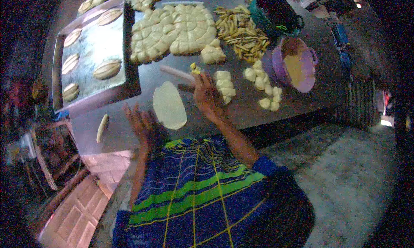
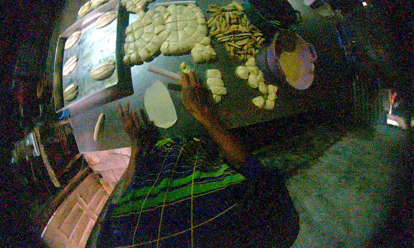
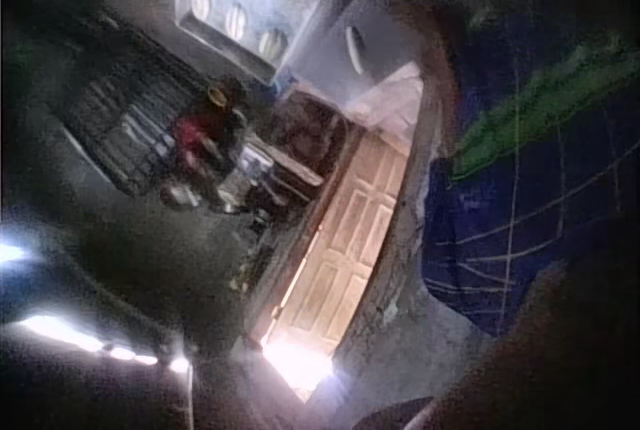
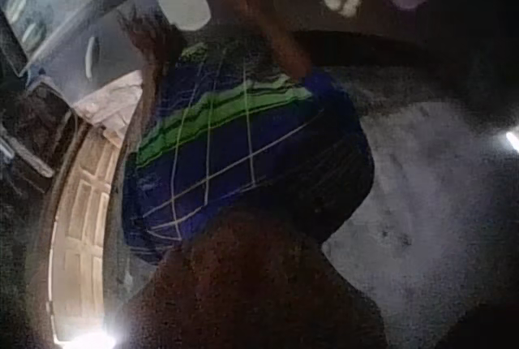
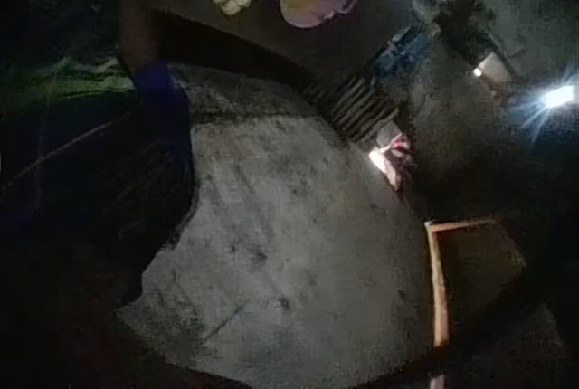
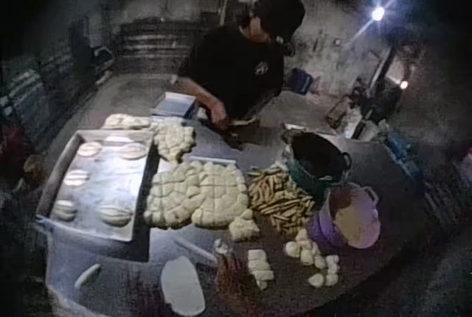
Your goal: The person rolls pieces of dough into flat ovals, spreads a dark filling onto the center with a brush, and rolls the dough up into cylinders before placing them onto a metal tray.
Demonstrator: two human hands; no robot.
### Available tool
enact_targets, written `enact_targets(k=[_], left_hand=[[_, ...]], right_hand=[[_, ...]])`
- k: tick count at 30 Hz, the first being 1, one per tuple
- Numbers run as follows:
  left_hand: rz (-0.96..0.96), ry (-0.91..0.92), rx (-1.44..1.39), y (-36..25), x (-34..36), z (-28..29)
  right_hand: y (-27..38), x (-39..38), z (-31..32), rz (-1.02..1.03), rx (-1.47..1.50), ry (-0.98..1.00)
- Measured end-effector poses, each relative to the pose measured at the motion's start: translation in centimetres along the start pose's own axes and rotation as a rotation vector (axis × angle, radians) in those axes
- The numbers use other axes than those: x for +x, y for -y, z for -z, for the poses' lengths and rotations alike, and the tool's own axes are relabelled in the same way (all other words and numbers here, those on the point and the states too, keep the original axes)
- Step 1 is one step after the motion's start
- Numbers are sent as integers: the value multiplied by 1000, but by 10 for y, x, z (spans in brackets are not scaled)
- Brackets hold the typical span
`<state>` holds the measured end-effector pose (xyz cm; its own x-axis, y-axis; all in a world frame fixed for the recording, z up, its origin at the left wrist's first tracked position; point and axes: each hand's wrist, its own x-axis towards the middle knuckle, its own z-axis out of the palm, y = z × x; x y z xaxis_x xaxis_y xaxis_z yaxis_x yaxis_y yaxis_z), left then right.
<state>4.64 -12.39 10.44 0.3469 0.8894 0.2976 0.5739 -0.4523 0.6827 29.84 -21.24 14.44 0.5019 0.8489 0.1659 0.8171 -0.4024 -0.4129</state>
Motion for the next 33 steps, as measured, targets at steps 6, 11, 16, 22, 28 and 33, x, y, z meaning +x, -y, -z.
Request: enact_targets(k=[6,11,16,22,28,33], left_hand=[[-166,36,458,64,-74,9],[2,-54,375,57,-50,6],[35,-101,365,40,-43,0],[-82,6,559,45,-45,17],[-38,-157,409,29,-40,7],[-1,-180,328,22,-43,-4]], right_hand=[[-66,-54,23,-290,277,-246],[-120,-69,63,-405,-40,-340],[-143,-37,86,-229,-207,-501],[-227,137,200,-126,-231,-381],[-410,264,222,163,-510,65],[-433,315,243,177,-711,235]])
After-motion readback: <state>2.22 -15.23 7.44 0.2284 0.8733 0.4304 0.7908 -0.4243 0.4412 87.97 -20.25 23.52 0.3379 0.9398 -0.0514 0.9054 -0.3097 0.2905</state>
